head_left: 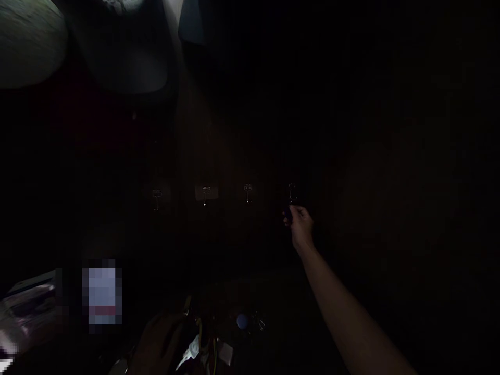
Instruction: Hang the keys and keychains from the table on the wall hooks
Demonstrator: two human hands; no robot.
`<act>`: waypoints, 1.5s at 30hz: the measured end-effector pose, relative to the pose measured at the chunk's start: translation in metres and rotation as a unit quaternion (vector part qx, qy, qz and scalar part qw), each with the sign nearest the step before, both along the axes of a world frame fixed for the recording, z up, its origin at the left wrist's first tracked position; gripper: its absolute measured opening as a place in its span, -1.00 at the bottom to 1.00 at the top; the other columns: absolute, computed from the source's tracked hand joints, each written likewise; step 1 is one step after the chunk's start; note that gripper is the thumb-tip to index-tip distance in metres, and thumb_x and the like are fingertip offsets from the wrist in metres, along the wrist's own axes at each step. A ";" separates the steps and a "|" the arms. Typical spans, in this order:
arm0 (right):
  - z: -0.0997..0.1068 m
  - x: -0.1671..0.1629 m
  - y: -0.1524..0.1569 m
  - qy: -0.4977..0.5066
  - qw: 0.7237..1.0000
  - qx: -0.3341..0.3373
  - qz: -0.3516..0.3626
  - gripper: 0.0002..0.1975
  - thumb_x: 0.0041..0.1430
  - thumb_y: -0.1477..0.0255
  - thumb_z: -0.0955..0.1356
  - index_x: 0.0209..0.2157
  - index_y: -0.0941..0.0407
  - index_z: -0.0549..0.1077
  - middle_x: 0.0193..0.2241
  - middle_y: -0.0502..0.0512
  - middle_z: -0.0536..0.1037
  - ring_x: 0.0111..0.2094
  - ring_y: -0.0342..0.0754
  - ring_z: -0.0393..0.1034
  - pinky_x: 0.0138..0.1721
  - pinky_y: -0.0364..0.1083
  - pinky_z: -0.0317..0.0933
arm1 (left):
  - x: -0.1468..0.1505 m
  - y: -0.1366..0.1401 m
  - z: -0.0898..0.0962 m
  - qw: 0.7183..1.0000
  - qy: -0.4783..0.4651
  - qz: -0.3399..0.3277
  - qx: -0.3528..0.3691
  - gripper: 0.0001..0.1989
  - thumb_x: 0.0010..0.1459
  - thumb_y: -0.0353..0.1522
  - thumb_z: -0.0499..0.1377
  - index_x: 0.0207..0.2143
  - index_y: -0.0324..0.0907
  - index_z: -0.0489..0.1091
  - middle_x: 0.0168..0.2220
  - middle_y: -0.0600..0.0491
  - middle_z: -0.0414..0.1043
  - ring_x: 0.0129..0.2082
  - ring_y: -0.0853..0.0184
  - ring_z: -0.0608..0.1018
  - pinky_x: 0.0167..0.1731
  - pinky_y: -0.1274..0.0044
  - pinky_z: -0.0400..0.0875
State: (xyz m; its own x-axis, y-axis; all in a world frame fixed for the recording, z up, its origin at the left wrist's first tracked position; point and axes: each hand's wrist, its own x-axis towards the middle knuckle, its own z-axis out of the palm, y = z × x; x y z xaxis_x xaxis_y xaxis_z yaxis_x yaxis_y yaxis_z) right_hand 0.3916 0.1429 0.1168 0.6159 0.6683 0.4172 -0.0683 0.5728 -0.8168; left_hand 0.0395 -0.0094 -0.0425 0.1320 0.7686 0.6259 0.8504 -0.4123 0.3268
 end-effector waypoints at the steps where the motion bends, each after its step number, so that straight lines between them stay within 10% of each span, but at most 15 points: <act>1: -0.004 -0.001 0.000 0.004 1.000 0.000 0.008 -0.69 -0.15 0.19 0.39 -0.42 0.11 0.35 -0.58 -0.12 0.45 -0.67 -0.27 0.26 -0.64 -0.25 0.11 | -0.001 0.001 -0.001 1.000 -0.005 0.005 -0.010 -0.60 -0.03 -0.19 0.07 -0.08 0.14 0.36 -0.12 0.10 0.50 -0.11 0.10 0.49 -0.15 0.29 0.43; 15: -0.076 -0.031 -0.053 -0.065 0.983 -0.125 0.121 -0.71 -0.17 0.30 0.38 -0.35 0.12 0.38 -0.55 -0.05 0.49 -0.64 -0.23 0.27 -0.60 -0.22 0.12 | -0.008 0.010 0.009 0.998 -0.022 -0.030 -0.053 -0.72 0.16 -0.29 -0.02 -0.18 -0.04 0.43 -0.19 0.05 0.53 -0.12 0.20 0.49 -0.09 0.29 0.38; 28: -0.155 -0.036 -0.087 -0.446 0.864 -0.148 0.182 -0.82 0.02 0.39 0.23 -0.41 0.07 0.46 -0.35 0.06 0.54 -0.23 -0.01 0.41 -0.14 -0.03 0.22 | -0.001 0.014 0.039 0.988 0.081 -0.073 -0.114 -0.73 0.14 -0.40 0.00 -0.13 -0.08 0.38 -0.13 0.01 0.50 -0.11 0.23 0.49 0.05 0.20 0.16; 34: -0.160 -0.033 -0.084 -0.520 0.826 -0.152 0.153 -0.78 0.06 0.48 0.20 -0.38 0.07 0.46 -0.32 0.05 0.53 -0.21 -0.02 0.37 -0.13 -0.04 0.20 | 0.049 0.009 0.059 0.992 0.028 -0.070 -0.104 -0.76 0.12 -0.45 0.01 -0.17 -0.09 0.35 -0.16 0.05 0.48 -0.11 0.30 0.46 0.11 0.24 0.07; 45: -0.166 -0.034 -0.088 -0.537 0.813 -0.207 0.091 -0.59 0.03 0.65 0.16 -0.14 0.04 0.41 -0.25 0.08 0.50 -0.16 -0.04 0.37 -0.11 -0.08 0.20 | 0.134 0.007 0.030 0.975 0.115 -0.090 -0.170 -0.75 0.09 -0.44 0.09 -0.14 -0.11 0.35 -0.11 0.00 0.46 -0.06 0.22 0.43 0.10 0.21 0.05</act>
State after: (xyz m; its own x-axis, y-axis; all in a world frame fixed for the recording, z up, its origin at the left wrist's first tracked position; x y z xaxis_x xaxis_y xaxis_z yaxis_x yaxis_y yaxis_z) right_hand 0.3578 0.0550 -0.0488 -0.0798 0.9277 0.3646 0.7589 0.2937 -0.5812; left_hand 0.1737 -0.0022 -0.0130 0.3903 0.8778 0.2778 0.8413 -0.4626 0.2796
